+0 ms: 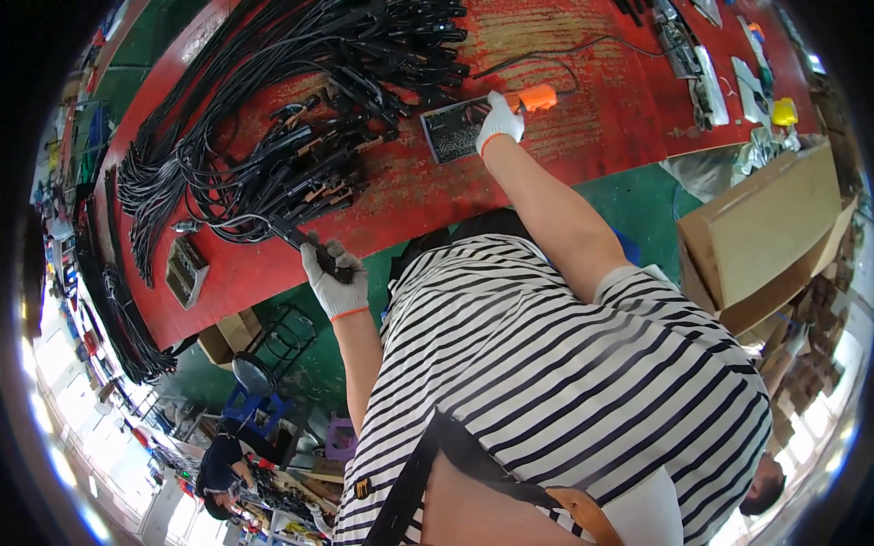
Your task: The person attaches connectors to a wire harness using an electric screwdriver, securing them with screws.
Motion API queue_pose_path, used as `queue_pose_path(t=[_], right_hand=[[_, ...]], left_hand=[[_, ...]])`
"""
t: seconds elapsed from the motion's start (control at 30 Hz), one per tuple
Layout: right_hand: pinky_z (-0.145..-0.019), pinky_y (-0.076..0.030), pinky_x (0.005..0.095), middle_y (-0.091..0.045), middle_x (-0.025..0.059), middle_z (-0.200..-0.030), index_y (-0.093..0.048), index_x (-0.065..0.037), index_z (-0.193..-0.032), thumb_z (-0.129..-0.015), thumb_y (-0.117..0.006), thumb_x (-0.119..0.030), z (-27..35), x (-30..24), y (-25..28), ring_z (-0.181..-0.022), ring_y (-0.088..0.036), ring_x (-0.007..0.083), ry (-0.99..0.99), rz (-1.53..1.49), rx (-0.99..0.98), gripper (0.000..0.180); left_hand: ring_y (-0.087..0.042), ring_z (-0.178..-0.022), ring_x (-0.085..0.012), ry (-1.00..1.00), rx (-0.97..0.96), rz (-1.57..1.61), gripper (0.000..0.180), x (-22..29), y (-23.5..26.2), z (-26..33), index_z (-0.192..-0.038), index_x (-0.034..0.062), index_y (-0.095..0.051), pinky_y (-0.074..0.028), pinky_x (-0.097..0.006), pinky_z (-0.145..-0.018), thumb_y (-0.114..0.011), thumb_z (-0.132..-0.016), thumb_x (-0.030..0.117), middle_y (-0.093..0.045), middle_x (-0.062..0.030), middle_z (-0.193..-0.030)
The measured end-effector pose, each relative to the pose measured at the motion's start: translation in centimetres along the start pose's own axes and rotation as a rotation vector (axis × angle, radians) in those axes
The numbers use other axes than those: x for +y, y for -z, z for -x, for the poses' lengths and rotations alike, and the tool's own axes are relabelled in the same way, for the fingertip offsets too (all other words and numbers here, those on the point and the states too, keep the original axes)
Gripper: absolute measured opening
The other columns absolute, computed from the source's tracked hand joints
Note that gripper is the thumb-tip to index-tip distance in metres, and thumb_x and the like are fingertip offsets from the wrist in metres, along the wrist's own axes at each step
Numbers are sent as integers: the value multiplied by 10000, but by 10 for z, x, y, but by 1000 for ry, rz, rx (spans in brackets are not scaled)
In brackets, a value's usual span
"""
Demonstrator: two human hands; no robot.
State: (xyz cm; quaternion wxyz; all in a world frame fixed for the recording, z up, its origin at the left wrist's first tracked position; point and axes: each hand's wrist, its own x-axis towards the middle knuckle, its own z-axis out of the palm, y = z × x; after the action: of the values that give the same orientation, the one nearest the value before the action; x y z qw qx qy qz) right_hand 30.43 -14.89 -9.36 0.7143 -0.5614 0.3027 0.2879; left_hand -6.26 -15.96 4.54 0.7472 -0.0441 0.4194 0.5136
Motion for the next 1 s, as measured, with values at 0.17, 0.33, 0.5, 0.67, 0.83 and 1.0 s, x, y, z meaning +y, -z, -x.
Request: queue_pose_path(t=[0.17,0.33,0.5,0.67,0.83,1.0], right_hand=[[-688,-604,413,-643,86,-913,-567,-73,-1099,-848,-728,-132,58,-71,-8,-728,-663,236,226,-118,-268,304],[-703,-604,445,-653,100,-903,-569,-62,-1087,-871,-689,-129,52,-111,-4,-753,-674,249,329,-223,-557,256],[-690,-624,453,-702,123,-959,-568,-75,-1104,-880,-701,-102,75,-119,-2,-752,-685,248,495,-71,-667,261],[-705,-613,440,-709,124,-1017,-572,-66,-1160,-932,-672,-142,42,-111,-6,-793,-685,241,287,39,-929,261],[-563,-565,347,-720,98,-916,-623,-91,-1034,-963,-700,-248,46,-82,-19,-626,-677,204,302,207,-964,189],[-630,-603,373,-708,99,-909,-614,-52,-1112,-920,-736,-149,61,-69,-47,-677,-687,210,159,106,-1150,247]], left_hand=[[-605,-686,-91,16,31,9,262,0,-5,-1,-1149,102,-711,-491,-200,-521,-736,-976,298,-635,-19,-809],[-643,-712,-116,-9,51,18,227,-10,-21,-5,-1083,91,-705,-538,-220,-541,-745,-950,270,-665,-43,-833],[-675,-761,-135,-20,101,46,250,-12,-17,-8,-1125,104,-699,-590,-222,-582,-754,-942,265,-695,-73,-921],[-617,-694,-97,14,-86,137,298,-6,-7,-5,-1256,131,-684,-531,-202,-518,-717,-988,259,-634,-38,-908],[-580,-638,-93,-48,-62,80,299,-12,3,-7,-1251,111,-682,-497,-205,-490,-709,-1002,273,-594,-35,-869],[-567,-623,-86,-14,18,161,334,-22,19,-16,-1289,127,-676,-479,-204,-477,-710,-1002,294,-585,-44,-872]])
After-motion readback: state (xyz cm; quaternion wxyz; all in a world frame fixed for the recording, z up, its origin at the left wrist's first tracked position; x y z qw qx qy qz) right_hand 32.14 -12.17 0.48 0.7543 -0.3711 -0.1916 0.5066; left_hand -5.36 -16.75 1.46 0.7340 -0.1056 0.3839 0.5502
